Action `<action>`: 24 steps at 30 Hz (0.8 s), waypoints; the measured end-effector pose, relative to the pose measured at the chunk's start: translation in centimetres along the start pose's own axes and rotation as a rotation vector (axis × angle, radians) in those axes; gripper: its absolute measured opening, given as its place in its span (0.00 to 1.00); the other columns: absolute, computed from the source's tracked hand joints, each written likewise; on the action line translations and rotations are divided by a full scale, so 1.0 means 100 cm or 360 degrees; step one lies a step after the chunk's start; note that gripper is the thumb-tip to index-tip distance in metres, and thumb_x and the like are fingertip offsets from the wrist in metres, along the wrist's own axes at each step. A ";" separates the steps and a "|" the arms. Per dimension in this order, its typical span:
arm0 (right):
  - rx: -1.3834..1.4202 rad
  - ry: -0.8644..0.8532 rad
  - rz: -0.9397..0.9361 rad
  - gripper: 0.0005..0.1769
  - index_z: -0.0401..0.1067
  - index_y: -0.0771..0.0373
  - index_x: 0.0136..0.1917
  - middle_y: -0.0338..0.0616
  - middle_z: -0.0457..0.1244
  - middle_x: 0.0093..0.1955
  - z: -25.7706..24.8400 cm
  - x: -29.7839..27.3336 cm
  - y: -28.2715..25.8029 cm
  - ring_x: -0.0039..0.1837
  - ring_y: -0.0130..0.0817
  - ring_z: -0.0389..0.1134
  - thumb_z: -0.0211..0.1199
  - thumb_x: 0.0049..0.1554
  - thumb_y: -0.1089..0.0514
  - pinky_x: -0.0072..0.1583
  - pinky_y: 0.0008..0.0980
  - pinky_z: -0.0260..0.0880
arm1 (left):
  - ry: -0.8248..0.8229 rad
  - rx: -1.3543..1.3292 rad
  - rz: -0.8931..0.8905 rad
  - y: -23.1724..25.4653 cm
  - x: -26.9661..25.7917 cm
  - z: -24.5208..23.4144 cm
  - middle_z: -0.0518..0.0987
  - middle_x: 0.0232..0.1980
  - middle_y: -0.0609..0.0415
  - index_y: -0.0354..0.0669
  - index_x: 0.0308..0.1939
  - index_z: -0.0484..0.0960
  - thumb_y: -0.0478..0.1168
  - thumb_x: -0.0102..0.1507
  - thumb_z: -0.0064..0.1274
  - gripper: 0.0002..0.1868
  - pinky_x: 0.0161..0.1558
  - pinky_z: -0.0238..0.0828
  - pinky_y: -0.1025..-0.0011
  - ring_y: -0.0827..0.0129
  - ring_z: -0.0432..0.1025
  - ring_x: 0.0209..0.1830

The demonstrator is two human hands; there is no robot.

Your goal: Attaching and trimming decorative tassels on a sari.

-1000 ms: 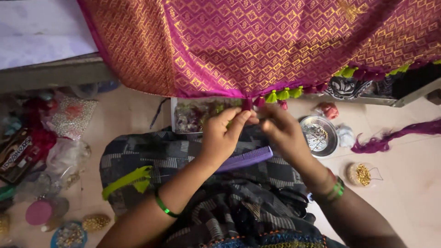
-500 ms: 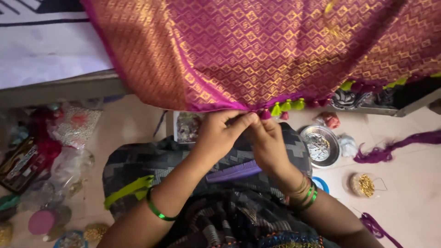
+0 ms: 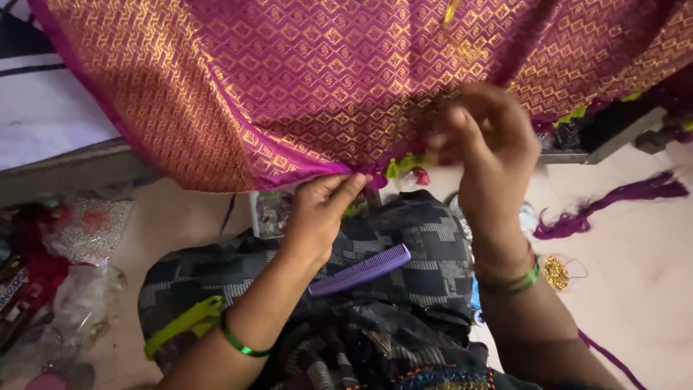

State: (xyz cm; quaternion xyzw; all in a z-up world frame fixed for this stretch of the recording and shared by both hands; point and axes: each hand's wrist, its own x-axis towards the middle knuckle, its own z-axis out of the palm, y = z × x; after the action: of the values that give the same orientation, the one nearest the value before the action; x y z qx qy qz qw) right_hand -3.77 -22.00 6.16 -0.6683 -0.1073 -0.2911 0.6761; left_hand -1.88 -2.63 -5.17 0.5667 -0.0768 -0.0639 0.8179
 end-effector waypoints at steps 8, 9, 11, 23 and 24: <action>0.0154 -0.0039 0.0043 0.12 0.69 0.68 0.62 0.43 0.67 0.48 0.013 0.037 -0.004 0.38 0.28 0.71 0.66 0.67 0.63 0.39 0.27 0.73 | 0.0045 0.0121 -0.0005 0.000 0.000 -0.001 0.85 0.43 0.58 0.33 0.49 0.87 0.42 0.68 0.57 0.15 0.50 0.70 0.77 0.79 0.74 0.44; 0.0187 -0.0029 0.0031 0.09 0.70 0.69 0.59 0.44 0.68 0.47 0.011 0.037 0.001 0.38 0.30 0.71 0.66 0.69 0.63 0.39 0.28 0.72 | 0.0074 0.0145 -0.0002 0.000 -0.001 -0.002 0.85 0.42 0.58 0.33 0.50 0.88 0.42 0.68 0.58 0.15 0.50 0.70 0.77 0.79 0.73 0.43; 0.0245 0.0009 0.0004 0.07 0.70 0.69 0.56 0.45 0.69 0.46 0.012 0.036 0.002 0.37 0.30 0.70 0.66 0.68 0.65 0.39 0.28 0.72 | 0.0071 0.0147 -0.0011 0.003 0.000 -0.002 0.85 0.43 0.58 0.33 0.50 0.87 0.42 0.67 0.58 0.15 0.50 0.70 0.77 0.79 0.74 0.43; -0.0762 -0.0408 -0.0768 0.11 0.74 0.64 0.47 0.42 0.68 0.44 0.022 -0.042 -0.010 0.41 0.29 0.70 0.66 0.53 0.74 0.43 0.28 0.70 | 0.0022 0.0057 0.0019 0.018 -0.001 0.002 0.87 0.44 0.56 0.36 0.47 0.88 0.40 0.67 0.57 0.11 0.53 0.73 0.74 0.76 0.77 0.45; -0.0823 -0.0477 -0.0772 0.15 0.77 0.66 0.54 0.43 0.68 0.45 0.027 -0.049 -0.017 0.42 0.32 0.71 0.64 0.53 0.74 0.44 0.31 0.72 | 0.0008 0.0031 0.0031 0.017 -0.001 0.001 0.87 0.44 0.55 0.35 0.46 0.88 0.39 0.68 0.56 0.11 0.53 0.73 0.73 0.75 0.77 0.45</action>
State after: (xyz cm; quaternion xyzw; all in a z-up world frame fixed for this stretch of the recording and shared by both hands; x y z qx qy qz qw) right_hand -8.02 -18.08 5.16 -0.8071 -0.2830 -0.3593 0.3735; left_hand -1.97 -2.09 -3.60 0.5741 -0.0807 -0.0536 0.8130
